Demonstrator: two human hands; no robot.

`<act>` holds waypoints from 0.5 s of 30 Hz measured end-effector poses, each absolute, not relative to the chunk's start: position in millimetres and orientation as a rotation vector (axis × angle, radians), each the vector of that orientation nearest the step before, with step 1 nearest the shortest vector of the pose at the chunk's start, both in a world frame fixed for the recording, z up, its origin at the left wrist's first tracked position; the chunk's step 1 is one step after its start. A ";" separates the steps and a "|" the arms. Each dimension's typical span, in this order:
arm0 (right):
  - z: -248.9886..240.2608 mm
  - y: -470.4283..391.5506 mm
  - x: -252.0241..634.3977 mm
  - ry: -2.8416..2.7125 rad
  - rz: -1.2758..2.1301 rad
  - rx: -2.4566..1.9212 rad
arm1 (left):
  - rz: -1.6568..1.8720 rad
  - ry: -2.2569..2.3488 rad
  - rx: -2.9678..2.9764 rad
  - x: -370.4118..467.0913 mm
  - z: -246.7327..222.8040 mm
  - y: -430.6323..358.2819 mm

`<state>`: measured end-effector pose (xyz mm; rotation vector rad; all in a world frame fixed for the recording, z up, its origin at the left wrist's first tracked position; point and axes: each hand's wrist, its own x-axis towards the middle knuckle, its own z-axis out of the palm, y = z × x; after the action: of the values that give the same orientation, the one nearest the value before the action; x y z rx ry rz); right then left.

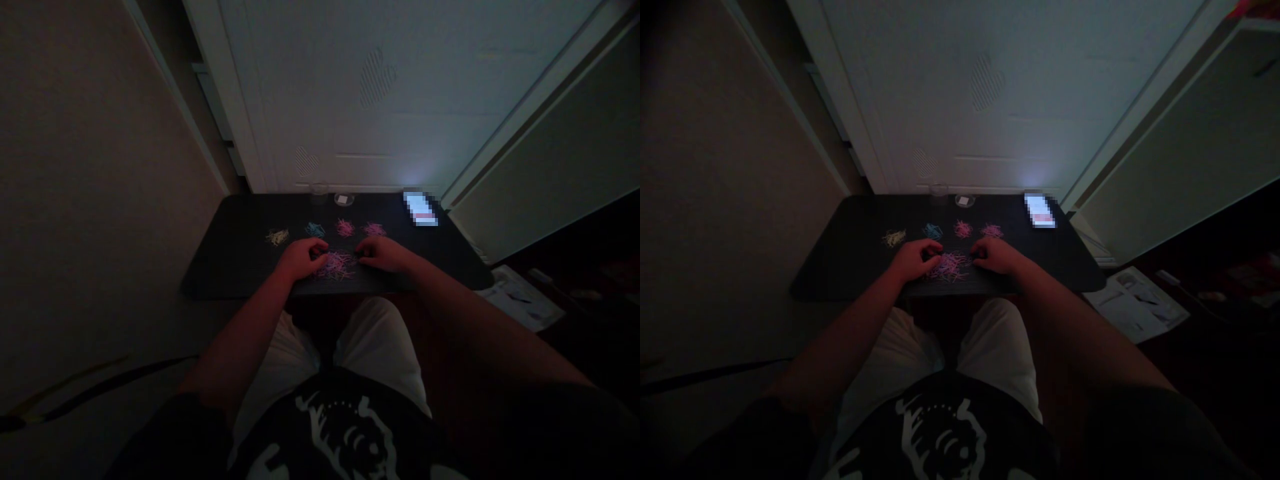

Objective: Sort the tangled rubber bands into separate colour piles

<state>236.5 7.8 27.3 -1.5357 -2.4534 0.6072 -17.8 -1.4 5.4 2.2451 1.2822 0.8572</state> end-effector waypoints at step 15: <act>11.4 -5.8 227.9 -2.090 0.699 -1.547 | 0.807 1.310 2.166 -17.1 -1.4 4.9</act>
<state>227.9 -5.8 11.4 -1.5471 -2.0905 0.6987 -17.1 4.9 -1.4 2.1660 1.3101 0.8065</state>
